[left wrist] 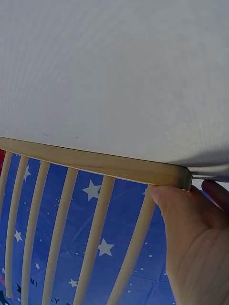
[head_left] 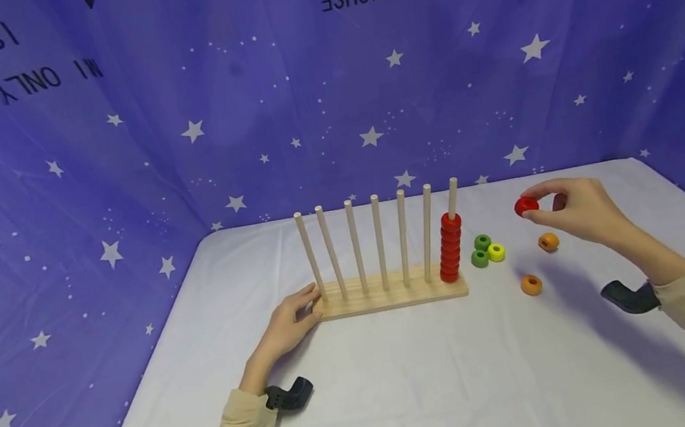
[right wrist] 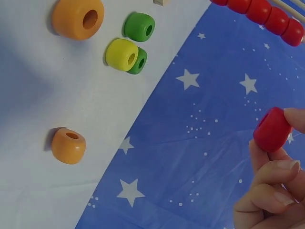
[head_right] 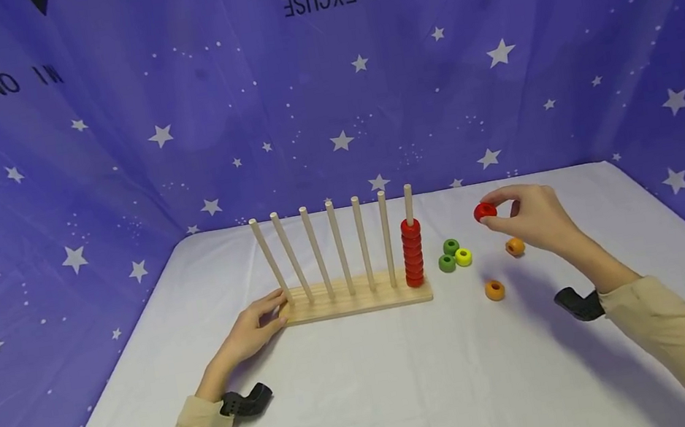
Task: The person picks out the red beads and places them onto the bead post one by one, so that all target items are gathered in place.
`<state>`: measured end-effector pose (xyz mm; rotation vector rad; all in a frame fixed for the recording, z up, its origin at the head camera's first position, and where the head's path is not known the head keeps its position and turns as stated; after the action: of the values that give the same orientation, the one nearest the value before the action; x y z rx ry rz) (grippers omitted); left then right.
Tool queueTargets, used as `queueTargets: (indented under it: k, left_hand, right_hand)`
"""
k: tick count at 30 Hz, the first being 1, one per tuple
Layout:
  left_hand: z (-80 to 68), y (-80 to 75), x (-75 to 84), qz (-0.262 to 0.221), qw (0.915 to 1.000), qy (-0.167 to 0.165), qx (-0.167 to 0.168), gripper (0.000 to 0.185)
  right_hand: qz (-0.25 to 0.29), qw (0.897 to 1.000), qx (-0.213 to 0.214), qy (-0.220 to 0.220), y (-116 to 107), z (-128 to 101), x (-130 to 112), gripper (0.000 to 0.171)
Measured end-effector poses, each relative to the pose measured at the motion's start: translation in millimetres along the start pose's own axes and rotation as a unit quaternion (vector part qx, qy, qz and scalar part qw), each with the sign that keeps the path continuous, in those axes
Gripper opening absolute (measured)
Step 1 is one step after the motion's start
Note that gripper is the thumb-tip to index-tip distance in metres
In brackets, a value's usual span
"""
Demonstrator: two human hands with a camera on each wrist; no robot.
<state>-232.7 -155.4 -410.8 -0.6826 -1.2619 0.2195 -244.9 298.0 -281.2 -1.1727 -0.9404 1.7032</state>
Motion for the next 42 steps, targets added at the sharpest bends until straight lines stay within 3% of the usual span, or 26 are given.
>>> queueTargets:
  k: [12,22,42]
  left_hand:
    - [-0.9,2.6,3.5,-0.001,1.0,0.005,-0.005,0.044]
    - [-2.6,1.1,1.2,0.01,1.0,-0.002,0.001,0.045]
    - [1.5,1.7,0.2,0.014,0.9999,0.007,0.003,0.045]
  right_hand:
    - [0.003,1.0,0.011,0.003,-5,-2,-12,0.033]
    - [0.031,0.999,0.008,0.013,-4,11,-34,0.033]
    - [0.055,0.995,0.069,-0.048,-21,22,-62,0.033]
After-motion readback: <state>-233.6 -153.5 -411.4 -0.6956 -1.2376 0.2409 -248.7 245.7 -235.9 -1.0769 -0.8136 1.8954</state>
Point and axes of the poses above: each hand's wrist, its own z-axis towards the middle knuckle, its own y-axis out of the palm, x = y × z, the point moved 5 cm from there along z, towards the middle knuckle, and after that the axes turned 11 degrees about -z, right-handed, at the moved point
